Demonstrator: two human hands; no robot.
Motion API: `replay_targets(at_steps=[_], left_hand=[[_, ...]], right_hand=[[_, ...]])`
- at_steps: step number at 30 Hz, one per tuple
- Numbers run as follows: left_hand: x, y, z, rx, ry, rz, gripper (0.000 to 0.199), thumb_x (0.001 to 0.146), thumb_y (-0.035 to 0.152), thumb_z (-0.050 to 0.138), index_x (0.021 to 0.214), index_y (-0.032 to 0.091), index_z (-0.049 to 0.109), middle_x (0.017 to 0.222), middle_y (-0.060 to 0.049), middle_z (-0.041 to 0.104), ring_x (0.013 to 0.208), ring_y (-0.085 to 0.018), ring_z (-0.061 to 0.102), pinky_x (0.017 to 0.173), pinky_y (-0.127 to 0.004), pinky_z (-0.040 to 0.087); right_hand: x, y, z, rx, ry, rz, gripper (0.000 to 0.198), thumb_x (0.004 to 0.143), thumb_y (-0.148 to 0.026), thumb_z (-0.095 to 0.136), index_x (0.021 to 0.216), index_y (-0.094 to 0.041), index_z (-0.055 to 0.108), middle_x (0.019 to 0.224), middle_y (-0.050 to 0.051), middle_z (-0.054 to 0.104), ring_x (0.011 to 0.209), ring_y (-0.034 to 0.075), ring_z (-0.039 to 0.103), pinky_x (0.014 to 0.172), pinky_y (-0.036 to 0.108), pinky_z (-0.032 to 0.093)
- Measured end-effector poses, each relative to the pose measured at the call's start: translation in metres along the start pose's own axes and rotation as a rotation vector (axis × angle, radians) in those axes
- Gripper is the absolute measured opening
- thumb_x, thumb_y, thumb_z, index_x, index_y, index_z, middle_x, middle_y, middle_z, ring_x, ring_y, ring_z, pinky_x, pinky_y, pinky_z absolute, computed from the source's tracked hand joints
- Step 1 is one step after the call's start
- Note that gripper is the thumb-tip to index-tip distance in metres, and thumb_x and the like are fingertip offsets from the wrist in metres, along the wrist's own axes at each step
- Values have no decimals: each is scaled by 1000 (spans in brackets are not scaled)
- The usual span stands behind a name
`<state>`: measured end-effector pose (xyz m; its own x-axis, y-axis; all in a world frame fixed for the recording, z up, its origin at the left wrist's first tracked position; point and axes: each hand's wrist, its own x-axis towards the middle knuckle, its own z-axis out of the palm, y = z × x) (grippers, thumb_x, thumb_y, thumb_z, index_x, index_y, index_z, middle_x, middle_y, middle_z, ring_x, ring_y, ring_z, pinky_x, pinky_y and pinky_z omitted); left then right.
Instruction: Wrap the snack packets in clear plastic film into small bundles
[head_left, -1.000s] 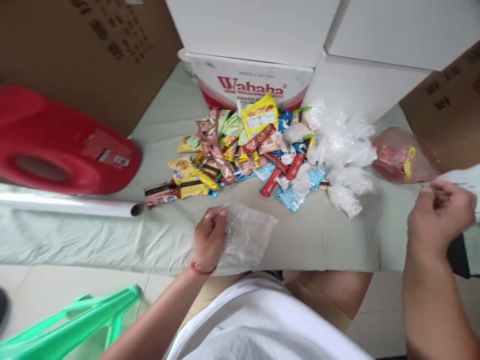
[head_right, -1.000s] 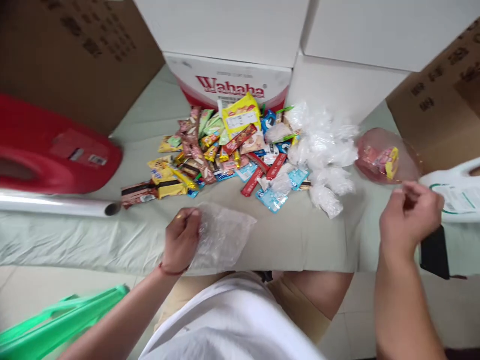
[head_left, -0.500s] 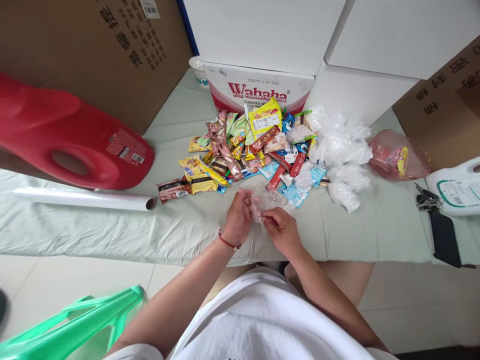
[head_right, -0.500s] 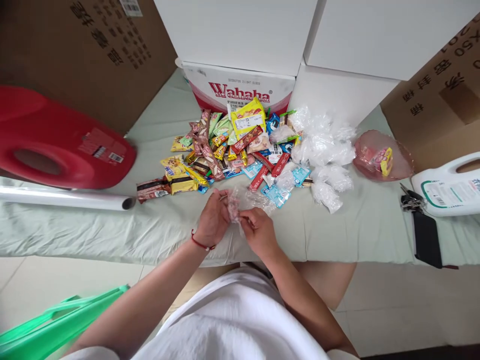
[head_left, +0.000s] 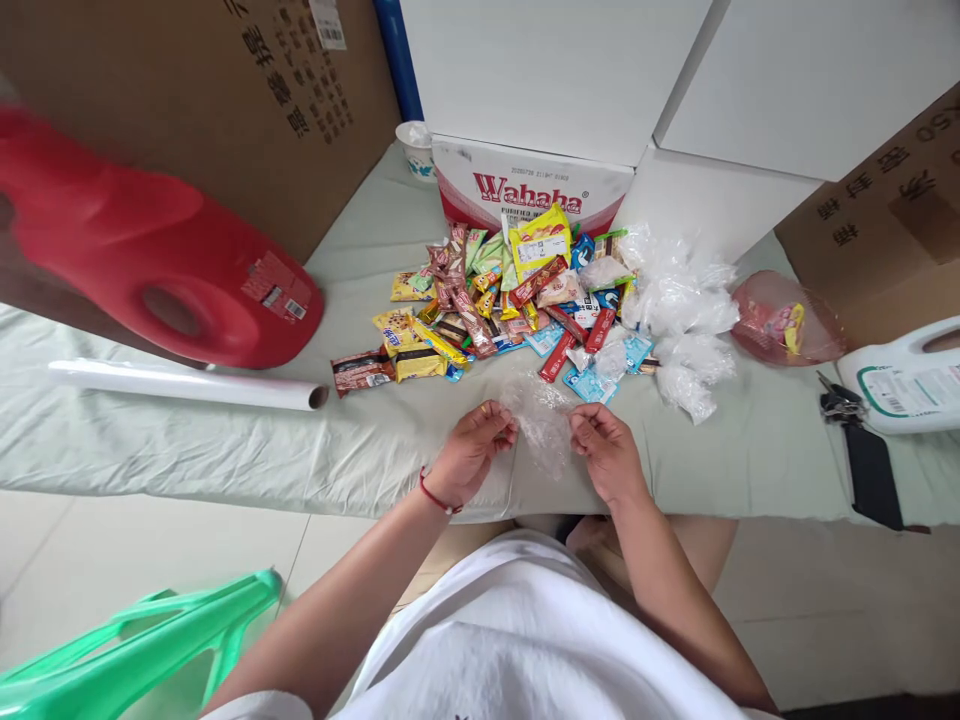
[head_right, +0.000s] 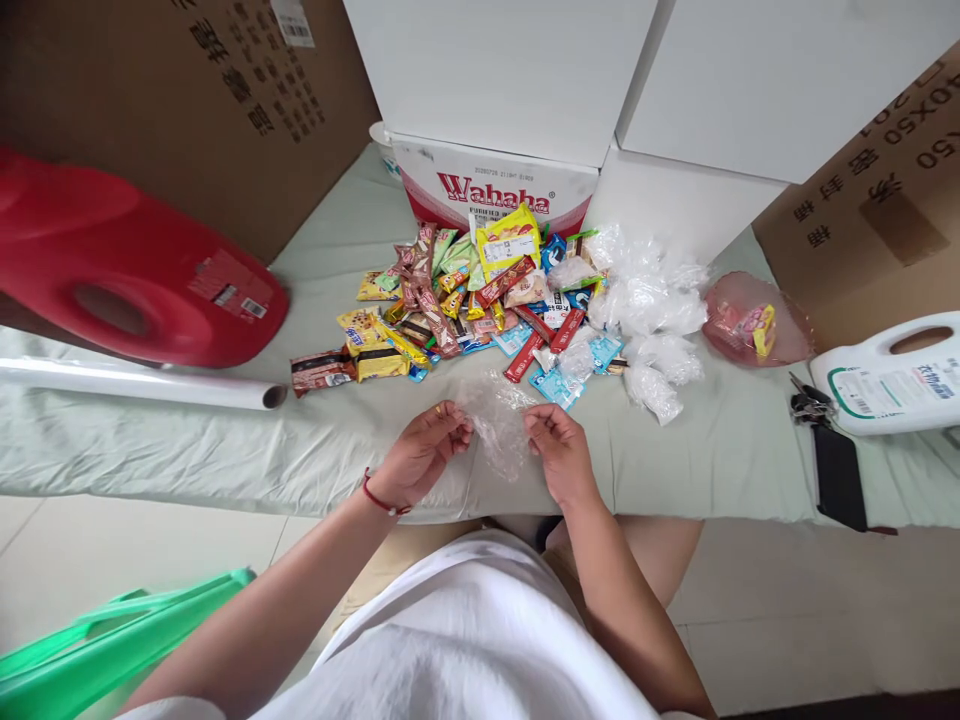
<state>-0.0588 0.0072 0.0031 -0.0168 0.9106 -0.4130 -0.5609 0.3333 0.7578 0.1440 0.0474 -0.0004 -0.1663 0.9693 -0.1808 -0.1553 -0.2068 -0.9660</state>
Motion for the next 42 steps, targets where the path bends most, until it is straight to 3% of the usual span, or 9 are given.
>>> replay_targets(at_steps=[4,9,12,14,20,23,26,34,42], left_hand=[[-5,4,-4,-26,-3,37,43,70,48,90,82,19,61,84,-1,65,75,-13,59,68,-25,44],[-14,-5,9,467,-27,383,26,82,42,79,77,21,64,94,-5,64,87,-18,60,81,-31,48],[-21,-8,17,744,-76,527,17,84,35,75,77,22,67,110,-9,65,101,-23,63,92,-35,49],[-24,-9,18,777,-122,541,16,84,34,75,78,22,67,113,-10,65,105,-24,64,96,-37,48],[-14,-13,17,401,25,314,30,88,50,72,97,22,65,103,-7,67,93,-21,63,76,-30,48],[-7,-13,19,375,79,256,32,81,49,78,88,20,67,84,-2,64,77,-16,56,71,-28,43],[-5,-12,21,281,31,217,35,77,51,81,77,19,65,69,3,57,67,-13,47,67,-27,38],[-12,-4,13,99,-62,133,43,71,52,88,78,18,63,69,2,57,65,-11,49,63,-25,39],[-5,11,13,16,-6,-94,58,71,72,78,91,19,62,84,-1,65,70,-13,60,58,-24,45]], right_hand=[[-7,-9,-9,-120,32,-108,30,87,-51,75,88,-22,66,75,-3,53,64,11,43,59,24,39],[-21,-7,15,-284,-169,-166,44,88,-58,72,117,-26,67,108,6,67,95,20,61,77,30,52],[-20,0,31,-200,-114,-93,33,87,-55,73,100,-25,69,93,3,68,86,19,61,75,30,52],[-16,4,35,-130,-40,-54,28,87,-51,74,89,-24,68,81,0,64,75,16,57,70,28,48],[-14,6,32,-109,-39,-21,31,85,-51,76,86,-22,66,70,-3,54,63,12,44,60,26,38],[-17,5,31,-153,-79,-58,31,88,-52,73,86,-22,66,70,-3,54,63,13,43,60,27,37],[-19,2,30,-164,-79,-92,28,91,-50,71,88,-23,65,74,-2,56,67,13,45,63,27,39],[-20,-5,13,-228,-6,-211,23,96,-48,66,91,-25,64,75,-2,54,67,15,47,63,28,41],[-31,-15,4,-718,-244,-611,16,102,-25,56,102,-29,71,90,5,69,85,22,62,76,36,50]])
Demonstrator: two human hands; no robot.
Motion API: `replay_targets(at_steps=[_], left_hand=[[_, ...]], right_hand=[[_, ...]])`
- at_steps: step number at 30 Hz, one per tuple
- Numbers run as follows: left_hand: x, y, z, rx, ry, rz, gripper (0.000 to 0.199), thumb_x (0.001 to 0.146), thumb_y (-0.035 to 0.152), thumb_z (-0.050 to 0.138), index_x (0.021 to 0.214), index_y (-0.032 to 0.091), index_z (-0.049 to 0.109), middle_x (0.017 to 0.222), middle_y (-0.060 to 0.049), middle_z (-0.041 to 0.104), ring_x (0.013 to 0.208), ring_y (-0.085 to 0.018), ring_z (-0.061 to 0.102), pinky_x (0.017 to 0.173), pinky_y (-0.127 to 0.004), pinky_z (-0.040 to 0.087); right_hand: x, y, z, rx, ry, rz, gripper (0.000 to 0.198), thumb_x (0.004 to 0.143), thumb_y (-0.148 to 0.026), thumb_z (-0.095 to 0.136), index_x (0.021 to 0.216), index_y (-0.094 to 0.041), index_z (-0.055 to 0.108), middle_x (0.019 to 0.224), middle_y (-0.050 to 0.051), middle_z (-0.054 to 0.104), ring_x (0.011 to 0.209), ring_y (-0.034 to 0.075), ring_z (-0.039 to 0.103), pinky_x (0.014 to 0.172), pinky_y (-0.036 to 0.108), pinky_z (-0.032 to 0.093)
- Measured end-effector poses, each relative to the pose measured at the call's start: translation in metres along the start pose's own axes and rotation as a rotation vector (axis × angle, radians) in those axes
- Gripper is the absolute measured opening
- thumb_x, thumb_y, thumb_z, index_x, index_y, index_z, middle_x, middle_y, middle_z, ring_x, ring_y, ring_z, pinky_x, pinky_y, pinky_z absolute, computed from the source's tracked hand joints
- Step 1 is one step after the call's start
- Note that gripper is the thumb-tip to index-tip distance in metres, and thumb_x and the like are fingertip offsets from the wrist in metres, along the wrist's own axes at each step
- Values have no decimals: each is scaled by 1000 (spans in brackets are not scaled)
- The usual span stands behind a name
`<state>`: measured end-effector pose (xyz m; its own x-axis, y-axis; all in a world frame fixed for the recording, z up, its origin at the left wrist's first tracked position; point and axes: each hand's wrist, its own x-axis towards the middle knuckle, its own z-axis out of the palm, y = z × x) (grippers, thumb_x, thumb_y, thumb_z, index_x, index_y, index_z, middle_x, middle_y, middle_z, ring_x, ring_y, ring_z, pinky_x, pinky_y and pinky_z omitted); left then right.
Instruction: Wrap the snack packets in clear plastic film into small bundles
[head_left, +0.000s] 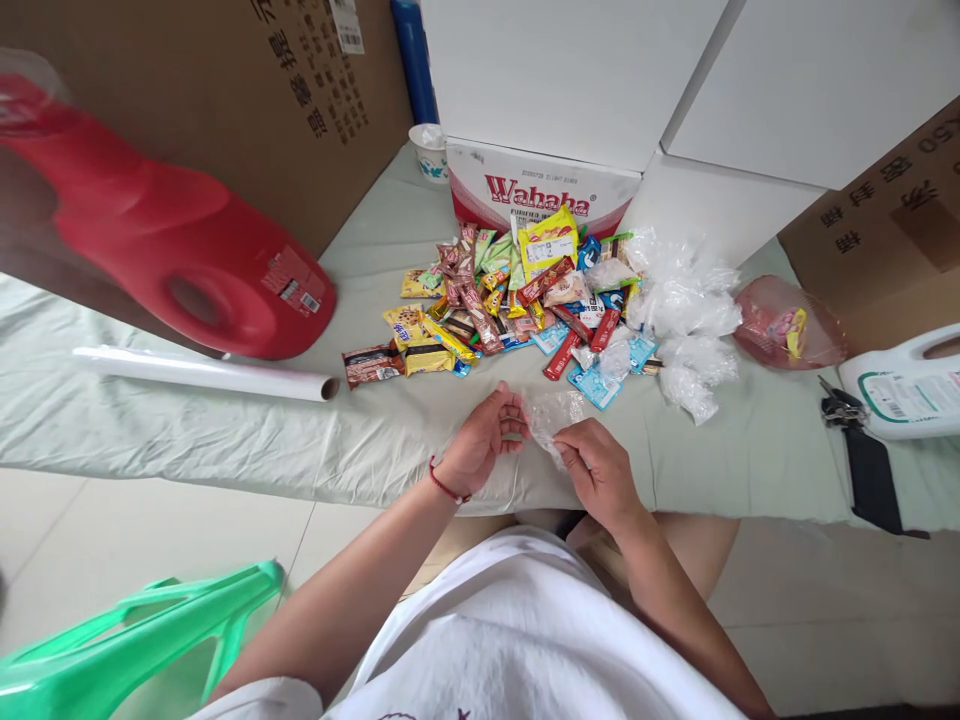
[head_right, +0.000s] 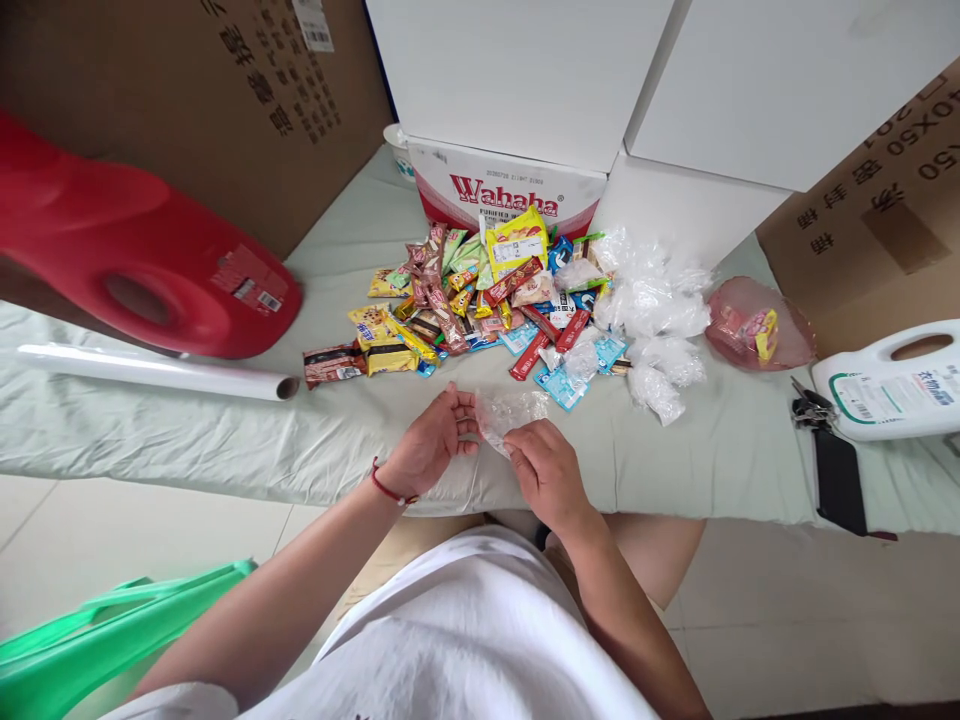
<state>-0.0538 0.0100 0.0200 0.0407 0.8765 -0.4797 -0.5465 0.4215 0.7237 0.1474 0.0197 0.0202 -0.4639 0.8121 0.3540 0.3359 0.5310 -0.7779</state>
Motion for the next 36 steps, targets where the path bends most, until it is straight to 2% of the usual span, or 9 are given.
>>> replay_targets(at_steps=[4,7,10,13,18,24,27,30,36], left_hand=[[3,-1,-1,119,71,78,46,63,49,90,80,18,60,73,3,61,63,-9,55,60,-21,41],[3,-6,-2,123,83,157,42,68,49,87,81,19,60,72,3,61,64,-10,56,60,-23,41],[-1,-14,0,217,70,288,38,75,49,84,83,19,62,71,3,61,64,-11,55,62,-25,44],[-7,-23,7,301,-6,362,34,78,47,83,87,19,66,76,1,63,68,-12,58,68,-27,47],[-14,-30,13,317,-89,385,32,79,42,84,93,19,68,85,-2,67,80,-15,62,76,-28,51],[-16,-25,5,224,19,317,39,74,45,86,93,18,66,78,1,62,67,-10,55,65,-25,46],[-18,-25,8,300,-25,302,39,82,53,78,89,18,64,72,3,57,63,-10,50,61,-25,40],[-20,-28,16,446,-141,293,41,85,58,72,85,18,63,73,1,58,66,-11,49,62,-26,38],[-17,-22,16,534,-179,303,43,88,59,69,81,18,58,69,4,48,62,-11,38,59,-26,31]], right_hand=[[-14,4,3,-126,-11,-65,23,101,-22,55,107,-32,75,90,6,71,82,24,61,72,39,51],[-22,4,1,-61,-17,-31,18,99,-26,61,108,-33,75,94,6,71,86,24,63,76,40,52],[-22,-3,-1,148,49,133,14,101,-36,60,105,-29,72,96,5,69,89,22,63,80,38,52],[-13,-9,3,317,137,342,24,103,-45,56,99,-25,68,87,3,65,77,18,59,71,32,48],[-1,-9,15,412,108,420,25,95,-47,69,93,-22,67,86,2,67,76,15,58,71,27,47],[-9,2,13,641,245,526,26,89,-49,76,92,-24,69,78,-1,61,71,13,53,68,26,45],[-14,5,13,729,239,548,27,88,-49,77,94,-24,70,82,0,63,72,13,55,69,26,46],[-17,5,14,716,208,524,26,91,-49,74,95,-24,71,83,1,64,74,14,56,71,27,46],[-15,2,-2,422,238,476,24,96,-47,68,96,-23,70,80,0,64,73,14,55,71,27,46]])
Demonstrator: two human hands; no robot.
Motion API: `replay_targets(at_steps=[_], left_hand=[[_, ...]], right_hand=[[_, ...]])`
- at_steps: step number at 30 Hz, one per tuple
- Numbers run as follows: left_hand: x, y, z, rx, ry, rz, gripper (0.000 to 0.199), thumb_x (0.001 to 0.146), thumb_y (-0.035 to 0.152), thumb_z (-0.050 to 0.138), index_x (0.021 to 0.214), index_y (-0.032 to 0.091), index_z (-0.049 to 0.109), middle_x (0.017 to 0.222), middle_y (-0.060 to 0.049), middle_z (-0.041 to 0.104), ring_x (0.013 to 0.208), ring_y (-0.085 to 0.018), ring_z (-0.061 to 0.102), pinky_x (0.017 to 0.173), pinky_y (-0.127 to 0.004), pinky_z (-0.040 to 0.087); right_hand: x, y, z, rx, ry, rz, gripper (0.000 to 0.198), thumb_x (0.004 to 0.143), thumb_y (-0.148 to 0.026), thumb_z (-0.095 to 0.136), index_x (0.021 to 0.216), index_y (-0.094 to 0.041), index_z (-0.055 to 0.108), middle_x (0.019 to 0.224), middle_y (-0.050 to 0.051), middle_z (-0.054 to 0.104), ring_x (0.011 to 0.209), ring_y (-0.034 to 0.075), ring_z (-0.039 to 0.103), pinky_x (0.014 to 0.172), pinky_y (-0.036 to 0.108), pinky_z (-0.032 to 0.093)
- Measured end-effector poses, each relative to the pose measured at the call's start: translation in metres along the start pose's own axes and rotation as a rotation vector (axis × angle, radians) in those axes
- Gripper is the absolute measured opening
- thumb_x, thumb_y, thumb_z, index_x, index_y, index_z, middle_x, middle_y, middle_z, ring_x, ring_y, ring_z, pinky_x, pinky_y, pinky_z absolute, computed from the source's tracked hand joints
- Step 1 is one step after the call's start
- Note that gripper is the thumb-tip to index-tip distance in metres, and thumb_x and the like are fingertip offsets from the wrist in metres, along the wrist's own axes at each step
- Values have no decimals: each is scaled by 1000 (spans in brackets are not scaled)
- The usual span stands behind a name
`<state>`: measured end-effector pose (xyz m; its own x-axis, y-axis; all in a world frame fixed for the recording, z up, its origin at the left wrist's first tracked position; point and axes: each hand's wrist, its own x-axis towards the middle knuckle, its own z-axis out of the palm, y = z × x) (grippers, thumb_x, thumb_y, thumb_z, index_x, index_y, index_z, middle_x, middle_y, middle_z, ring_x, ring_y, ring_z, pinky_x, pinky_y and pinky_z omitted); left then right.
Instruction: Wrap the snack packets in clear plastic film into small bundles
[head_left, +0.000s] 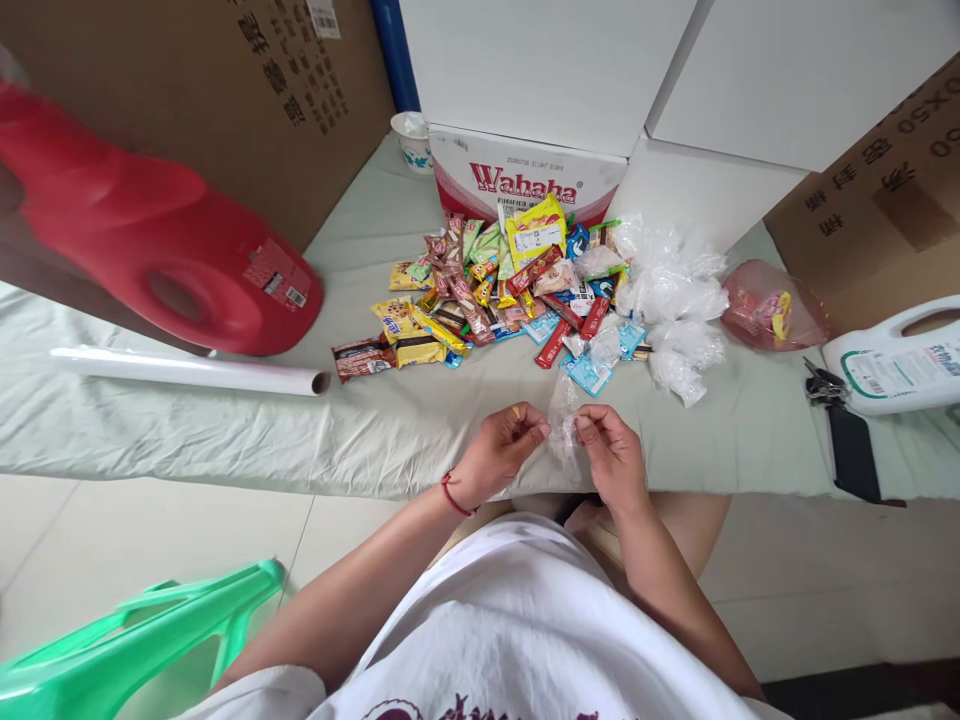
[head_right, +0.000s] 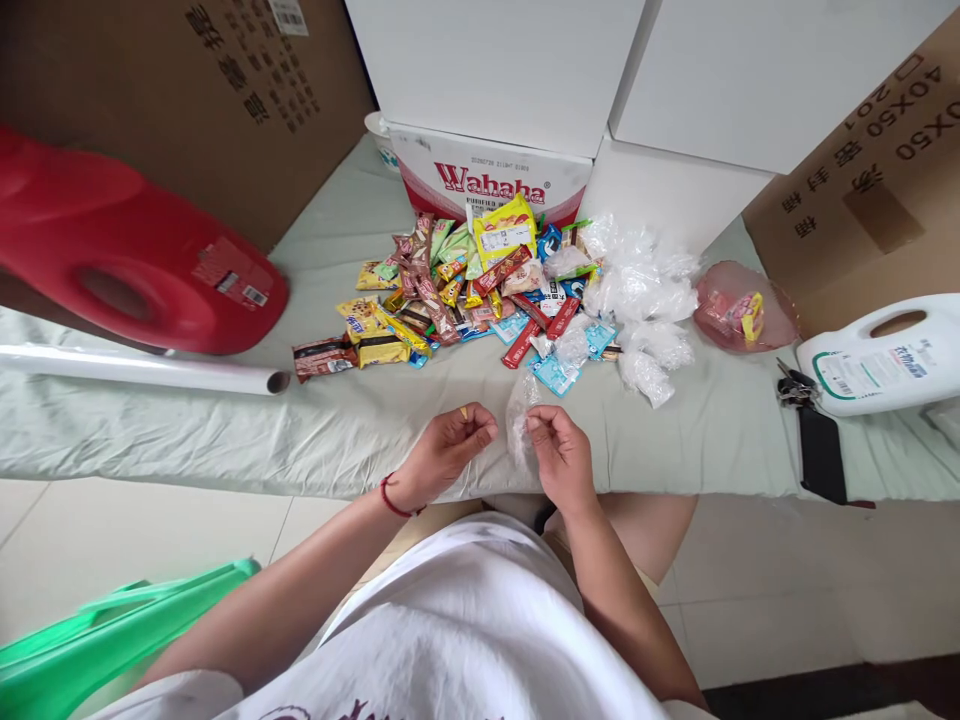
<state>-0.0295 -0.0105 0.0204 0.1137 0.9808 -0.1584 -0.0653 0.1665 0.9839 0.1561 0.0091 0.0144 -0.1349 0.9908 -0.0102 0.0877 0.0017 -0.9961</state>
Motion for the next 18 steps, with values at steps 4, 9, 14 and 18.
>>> replay_targets(at_steps=[4,9,14,18], left_hand=[[-2,1,-15,42,-49,126,40,96,58,60,88,19,57,81,-1,56,74,-14,51,70,-29,44],[-7,-9,-3,321,-72,509,90,69,68,86,138,23,51,145,-19,51,138,-36,48,113,-52,43],[-9,-23,27,212,-50,354,47,90,61,70,115,21,65,120,-15,67,115,-27,64,98,-42,53],[-11,-20,32,76,-19,185,40,99,57,58,89,19,66,88,-7,68,82,-18,64,81,-33,54]], right_hand=[[9,-12,-13,216,83,102,25,90,-47,75,90,-23,67,72,-3,56,62,11,49,57,23,43],[20,-22,-19,696,91,341,27,76,-34,86,86,-23,64,73,-3,61,63,11,57,54,21,48],[32,-24,-20,969,39,439,15,80,-16,76,83,-22,63,69,-5,61,59,8,58,55,16,54],[42,-19,-21,1088,65,437,21,78,-3,67,82,-22,60,70,-5,61,58,7,57,51,14,54]])
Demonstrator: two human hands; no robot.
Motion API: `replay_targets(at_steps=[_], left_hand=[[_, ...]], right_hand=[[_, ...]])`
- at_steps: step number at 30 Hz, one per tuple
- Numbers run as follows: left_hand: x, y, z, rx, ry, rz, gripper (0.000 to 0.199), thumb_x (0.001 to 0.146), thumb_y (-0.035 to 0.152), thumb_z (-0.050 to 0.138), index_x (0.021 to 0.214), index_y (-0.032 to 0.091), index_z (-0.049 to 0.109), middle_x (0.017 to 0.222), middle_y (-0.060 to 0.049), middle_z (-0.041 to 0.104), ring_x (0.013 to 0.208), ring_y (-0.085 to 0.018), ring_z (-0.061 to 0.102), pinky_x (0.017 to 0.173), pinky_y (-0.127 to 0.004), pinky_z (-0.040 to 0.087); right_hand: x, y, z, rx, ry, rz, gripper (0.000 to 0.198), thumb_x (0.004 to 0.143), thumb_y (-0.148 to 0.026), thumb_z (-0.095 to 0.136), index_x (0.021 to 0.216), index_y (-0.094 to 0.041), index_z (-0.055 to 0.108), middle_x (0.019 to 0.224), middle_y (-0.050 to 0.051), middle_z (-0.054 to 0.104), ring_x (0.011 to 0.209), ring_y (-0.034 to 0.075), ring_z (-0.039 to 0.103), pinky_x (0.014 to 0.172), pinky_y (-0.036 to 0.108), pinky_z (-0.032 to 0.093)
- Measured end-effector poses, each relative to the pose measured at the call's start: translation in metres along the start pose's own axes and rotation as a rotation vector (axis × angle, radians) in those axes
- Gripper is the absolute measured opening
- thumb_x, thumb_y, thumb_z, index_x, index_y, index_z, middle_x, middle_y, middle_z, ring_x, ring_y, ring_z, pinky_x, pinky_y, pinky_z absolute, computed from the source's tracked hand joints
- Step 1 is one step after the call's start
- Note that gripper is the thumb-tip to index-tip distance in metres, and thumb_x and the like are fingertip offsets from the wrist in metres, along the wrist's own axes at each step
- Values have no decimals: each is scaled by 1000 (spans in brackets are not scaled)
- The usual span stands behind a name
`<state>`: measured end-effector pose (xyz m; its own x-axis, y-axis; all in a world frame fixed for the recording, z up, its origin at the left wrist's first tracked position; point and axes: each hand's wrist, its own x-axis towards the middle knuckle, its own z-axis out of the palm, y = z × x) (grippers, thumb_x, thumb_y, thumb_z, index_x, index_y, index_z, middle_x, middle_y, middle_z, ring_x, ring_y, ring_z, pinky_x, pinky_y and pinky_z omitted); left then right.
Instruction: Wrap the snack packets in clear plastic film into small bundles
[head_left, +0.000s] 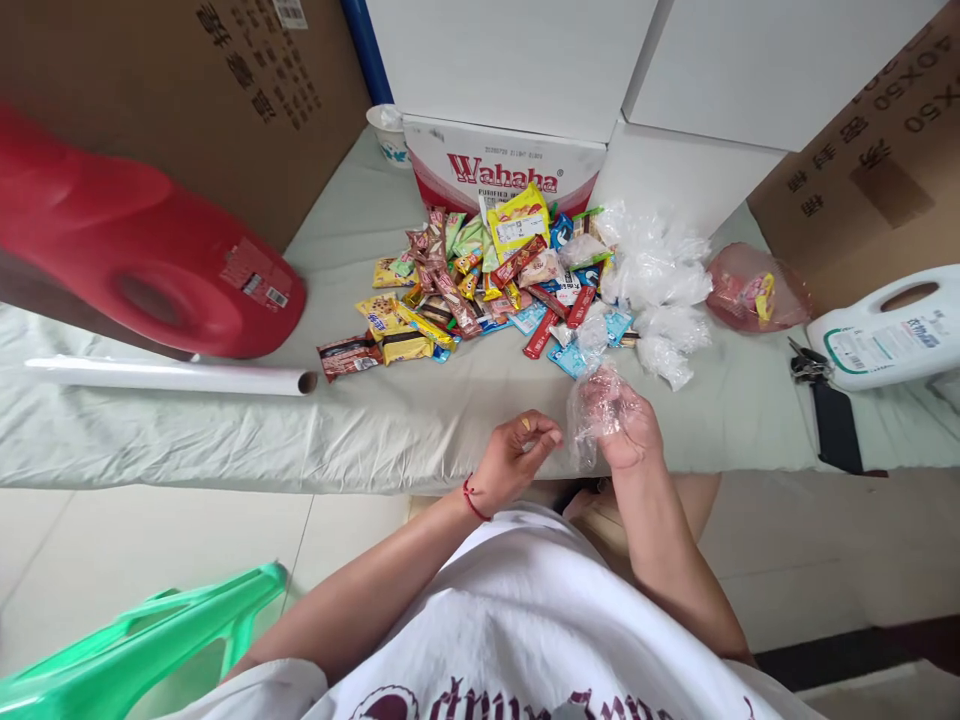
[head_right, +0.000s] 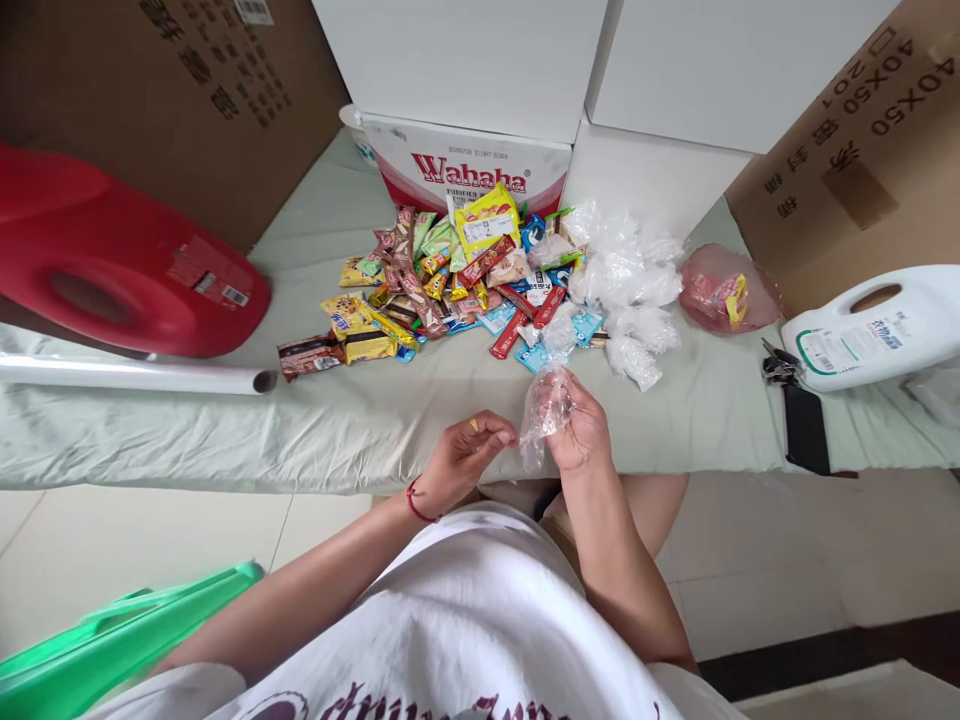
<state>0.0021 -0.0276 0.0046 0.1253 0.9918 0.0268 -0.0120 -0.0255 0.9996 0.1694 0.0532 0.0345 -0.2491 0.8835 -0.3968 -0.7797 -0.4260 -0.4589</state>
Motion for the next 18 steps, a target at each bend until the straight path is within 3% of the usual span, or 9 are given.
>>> replay_targets(at_steps=[4,7,9,12,13,15,18], left_hand=[[1,4,2,84,24,43,39,85,56,76,93,19,68,95,-6,66,85,-18,63,79,-32,53],[3,2,8,93,50,-23,35,90,51,71,80,19,66,81,-3,62,73,-14,57,72,-29,48],[4,-1,10,42,124,-91,35,91,51,68,77,19,64,77,-1,60,70,-13,53,67,-27,45],[6,-3,9,-51,174,-168,37,87,54,73,80,19,63,76,1,59,68,-12,50,65,-26,41],[6,-2,7,-92,168,-185,38,85,55,74,80,19,62,75,1,58,68,-12,49,65,-26,40],[7,1,1,-198,160,-205,41,83,57,75,79,19,61,71,2,56,67,-12,48,66,-27,40],[5,5,-18,-385,158,-232,39,82,54,78,78,19,61,73,1,60,70,-13,53,70,-27,44]], right_hand=[[8,4,-5,10,53,-8,23,78,-1,68,79,-21,56,67,-7,59,57,5,58,55,13,56],[3,11,-4,-66,91,-47,13,85,-15,74,89,-21,63,78,-3,68,68,8,66,64,17,61],[-7,15,-3,-232,75,-169,25,86,-32,80,104,-21,67,99,2,74,88,12,71,81,24,64],[-26,21,-7,-702,30,-375,58,71,-41,93,121,-26,67,125,5,70,115,18,65,97,31,58],[-31,22,-11,-865,22,-389,56,69,-41,94,117,-26,70,123,5,70,113,19,64,95,31,57],[-36,21,-20,-1053,39,-349,39,73,-46,89,100,-23,73,99,3,71,92,17,64,81,29,54],[-36,10,-32,-961,136,-335,36,78,-54,81,83,-21,70,68,-2,58,64,13,50,61,26,45]])
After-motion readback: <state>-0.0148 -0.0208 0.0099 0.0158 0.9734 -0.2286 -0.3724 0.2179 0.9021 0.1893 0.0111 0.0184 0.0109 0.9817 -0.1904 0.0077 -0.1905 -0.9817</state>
